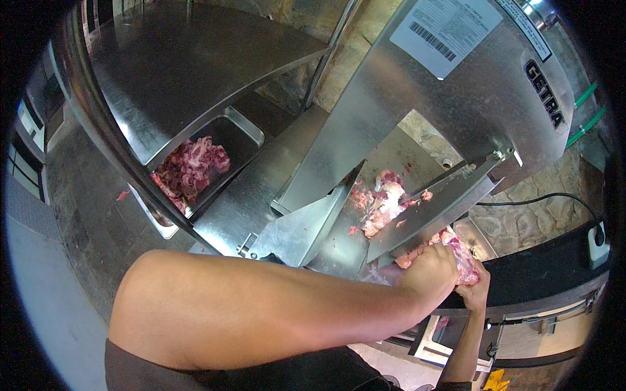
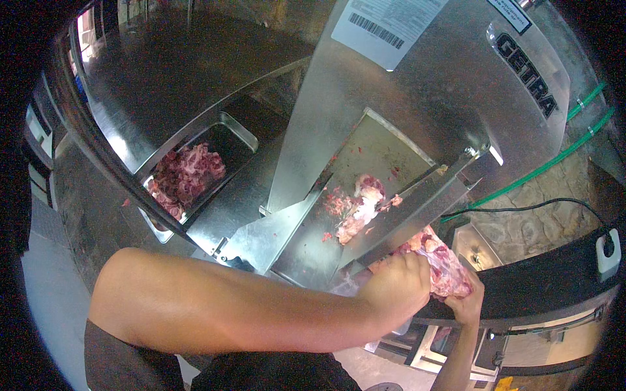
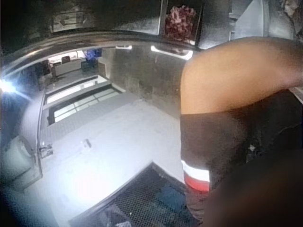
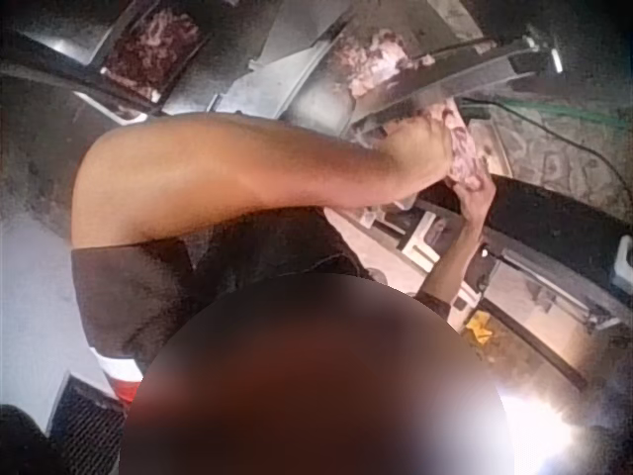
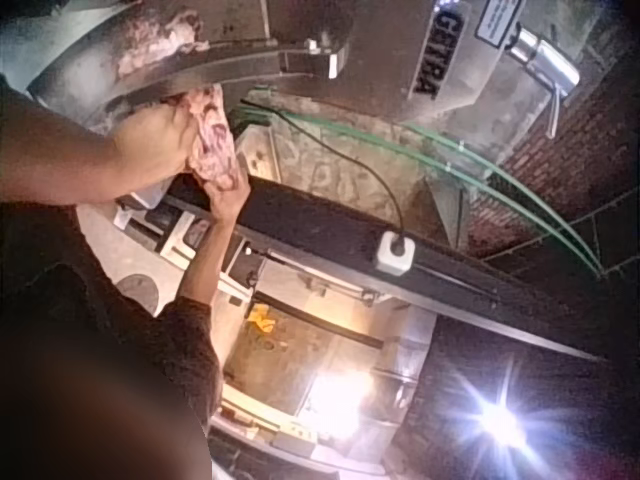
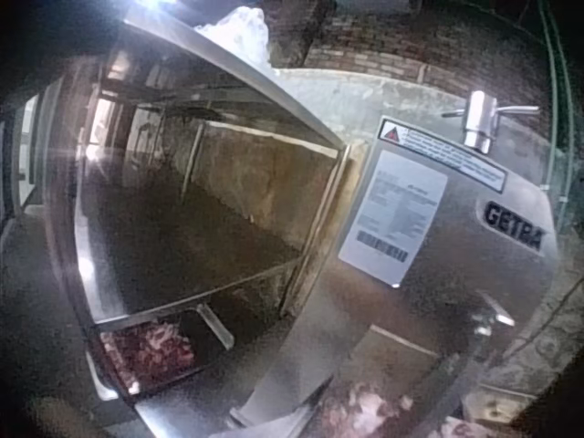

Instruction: The person uses a vertical band saw to cut large pieces of raw meat into smaller chunks. They handle the meat with both hands, feed it through the saw, and place the cut pieces into a metal tray.

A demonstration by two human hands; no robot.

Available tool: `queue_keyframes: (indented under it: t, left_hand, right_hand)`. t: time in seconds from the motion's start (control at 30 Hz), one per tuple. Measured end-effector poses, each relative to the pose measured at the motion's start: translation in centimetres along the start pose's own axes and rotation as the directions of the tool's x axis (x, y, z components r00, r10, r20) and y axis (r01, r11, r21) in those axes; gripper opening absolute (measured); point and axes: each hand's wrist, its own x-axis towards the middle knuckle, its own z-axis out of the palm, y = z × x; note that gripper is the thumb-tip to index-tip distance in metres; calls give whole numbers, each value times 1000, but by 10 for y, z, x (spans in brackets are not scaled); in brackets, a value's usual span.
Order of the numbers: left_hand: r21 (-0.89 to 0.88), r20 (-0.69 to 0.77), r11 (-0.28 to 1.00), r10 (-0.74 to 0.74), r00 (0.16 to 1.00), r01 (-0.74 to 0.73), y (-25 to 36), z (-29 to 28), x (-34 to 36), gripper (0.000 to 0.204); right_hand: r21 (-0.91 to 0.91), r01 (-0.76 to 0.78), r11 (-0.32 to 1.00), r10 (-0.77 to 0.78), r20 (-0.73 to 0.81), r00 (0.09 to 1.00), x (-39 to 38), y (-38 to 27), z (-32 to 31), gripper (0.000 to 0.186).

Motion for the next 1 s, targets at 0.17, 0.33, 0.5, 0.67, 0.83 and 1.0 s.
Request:
queue_keyframes:
  t: [0.17,0.33,0.5,0.67,0.83,1.0]
  left_hand:
    - [10,7,1000,24,1000,-24,-3,1,2,28]
    - [-2,85,1000,21,996,-21,-3,-3,5,27]
    - [18,102,998,55,993,-57,-5,-4,7,27]
    - [22,90,998,51,995,-54,-6,-2,8,27]
    - [23,111,997,70,991,-73,-6,-1,11,27]
    - [43,103,995,81,991,-86,-7,-2,10,26]
  right_hand:
    - [-5,-1,1000,1,26,1000,2,0,-1,80]
    - [47,-24,999,23,33,999,3,2,-2,81]
    - [-61,-5,998,6,20,1000,6,3,-4,81]
    - [26,-4,1000,4,9,1000,8,1,-2,77]
    - [-14,-2,1000,2,0,1000,8,-3,0,74]
    - [11,2,1000,-2,-27,1000,4,-1,1,70]
